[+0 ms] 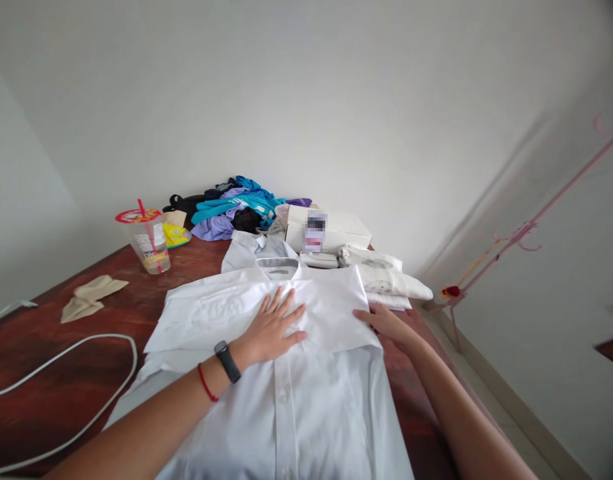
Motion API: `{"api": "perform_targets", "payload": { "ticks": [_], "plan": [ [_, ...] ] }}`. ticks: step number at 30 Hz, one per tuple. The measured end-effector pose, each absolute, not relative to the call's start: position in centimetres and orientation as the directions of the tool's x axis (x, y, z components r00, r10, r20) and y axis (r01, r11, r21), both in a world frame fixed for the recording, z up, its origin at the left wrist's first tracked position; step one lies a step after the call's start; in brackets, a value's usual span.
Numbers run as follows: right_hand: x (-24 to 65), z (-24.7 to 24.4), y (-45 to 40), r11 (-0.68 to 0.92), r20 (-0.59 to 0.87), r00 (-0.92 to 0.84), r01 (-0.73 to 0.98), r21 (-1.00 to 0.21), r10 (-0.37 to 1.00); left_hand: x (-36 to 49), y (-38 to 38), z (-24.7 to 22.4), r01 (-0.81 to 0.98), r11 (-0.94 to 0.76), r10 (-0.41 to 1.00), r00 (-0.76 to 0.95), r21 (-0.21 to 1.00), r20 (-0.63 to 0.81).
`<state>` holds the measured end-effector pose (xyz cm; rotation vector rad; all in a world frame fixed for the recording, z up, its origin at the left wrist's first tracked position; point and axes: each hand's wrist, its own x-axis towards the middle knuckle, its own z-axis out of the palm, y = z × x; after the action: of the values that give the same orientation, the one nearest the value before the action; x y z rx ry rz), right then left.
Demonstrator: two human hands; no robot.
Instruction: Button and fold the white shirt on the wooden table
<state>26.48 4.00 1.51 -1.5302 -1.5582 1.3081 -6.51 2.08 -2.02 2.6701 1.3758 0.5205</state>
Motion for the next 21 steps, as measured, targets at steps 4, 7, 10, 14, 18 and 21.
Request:
{"api": "perform_targets", "payload": {
  "ticks": [4, 7, 10, 14, 18, 21],
  "plan": [
    [25.0, 2.7, 2.9, -0.195, -0.209, -0.198, 0.087, -0.977, 0.958, -6.4, 1.8, -1.1, 0.725, -0.616, 0.788, 0.574, 0.308, 0.224],
    [23.4, 2.9, 2.2, -0.192, -0.178, -0.159, -0.080, -0.978, 0.971, -6.1, 1.4, -0.5, 0.634, -0.669, 0.736, 0.637, 0.388, 0.227],
    [21.7, 2.4, 1.6, -0.156, -0.131, -0.144, -0.177, -0.972, 0.981, -6.0, 1.1, -0.3, 0.580, -0.701, 0.696, 0.683, 0.415, 0.221],
    [20.5, 1.6, 1.2, -0.139, -0.116, -0.133, -0.179, -0.974, 0.984, -6.2, 0.9, -0.4, 0.604, -0.710, 0.688, 0.706, 0.362, 0.169],
    [20.2, 1.3, 1.2, -0.131, -0.118, -0.097, -0.148, -0.980, 0.988, -6.4, 1.0, -0.7, 0.613, -0.716, 0.681, 0.717, 0.334, 0.145],
    [20.2, 1.5, 1.3, -0.116, -0.103, -0.084, -0.163, -0.980, 0.991, -6.5, 1.2, -0.8, 0.608, -0.721, 0.677, 0.721, 0.332, 0.151]
  ]
}}
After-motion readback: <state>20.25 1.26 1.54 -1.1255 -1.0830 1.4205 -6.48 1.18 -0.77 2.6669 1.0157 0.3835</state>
